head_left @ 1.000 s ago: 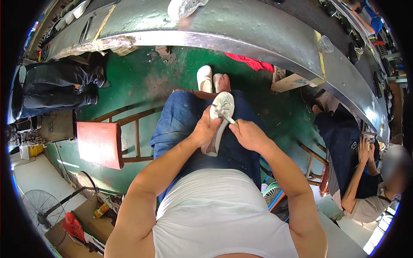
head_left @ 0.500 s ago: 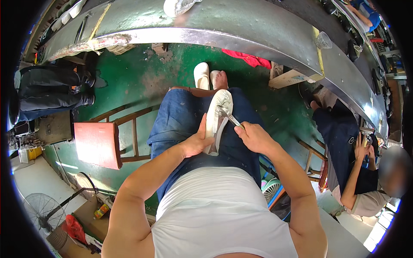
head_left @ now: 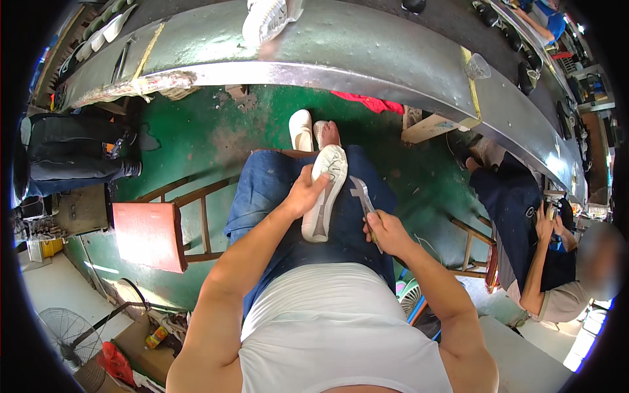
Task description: The worker is performing manual lasting or trimming on shoe uppers using a pair of lasting pincers/pliers at a shoe factory conveyor belt.
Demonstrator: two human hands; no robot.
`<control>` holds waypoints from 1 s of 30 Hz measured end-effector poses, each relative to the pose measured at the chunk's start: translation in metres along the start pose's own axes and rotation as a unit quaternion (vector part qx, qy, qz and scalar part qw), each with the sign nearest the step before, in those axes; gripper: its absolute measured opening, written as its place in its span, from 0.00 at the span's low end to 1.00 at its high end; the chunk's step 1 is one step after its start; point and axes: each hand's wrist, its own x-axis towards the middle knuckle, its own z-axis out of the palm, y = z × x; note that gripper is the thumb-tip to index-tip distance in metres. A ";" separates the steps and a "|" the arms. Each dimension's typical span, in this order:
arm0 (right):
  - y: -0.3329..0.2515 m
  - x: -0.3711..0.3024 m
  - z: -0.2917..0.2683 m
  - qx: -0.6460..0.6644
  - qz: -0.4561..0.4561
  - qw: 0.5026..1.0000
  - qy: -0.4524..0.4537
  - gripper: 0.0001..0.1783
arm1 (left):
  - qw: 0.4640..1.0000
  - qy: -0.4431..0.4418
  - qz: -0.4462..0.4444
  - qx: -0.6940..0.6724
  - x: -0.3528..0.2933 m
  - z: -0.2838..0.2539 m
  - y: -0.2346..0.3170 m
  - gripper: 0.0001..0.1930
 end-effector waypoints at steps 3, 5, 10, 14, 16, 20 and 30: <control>0.006 -0.008 -0.004 0.039 0.056 0.998 0.012 0.26 | 0.953 -0.060 -0.086 -0.284 0.015 -0.015 0.014 0.27; 0.001 -0.018 -0.011 -0.066 0.050 0.996 -0.016 0.25 | 0.908 -0.108 -0.045 -0.402 -0.009 -0.022 0.050 0.30; -0.019 -0.044 -0.006 -0.337 -0.030 0.941 -0.019 0.22 | 0.820 -0.181 -0.006 -0.543 -0.042 -0.029 0.086 0.35; -0.028 -0.032 -0.007 -0.394 -0.108 0.912 0.024 0.22 | 0.876 -0.164 -0.022 -0.452 -0.044 -0.015 0.070 0.28; -0.024 -0.028 -0.004 -0.314 -0.194 0.923 0.105 0.20 | 0.879 -0.154 0.007 -0.451 -0.049 -0.010 0.064 0.27; -0.027 -0.014 -0.001 0.032 -0.089 0.996 0.004 0.31 | 0.918 -0.102 0.125 -0.362 -0.053 0.000 0.073 0.26; -0.038 0.010 0.023 0.194 -0.175 0.961 -0.088 0.54 | 0.953 0.064 0.297 0.001 -0.061 0.013 0.088 0.31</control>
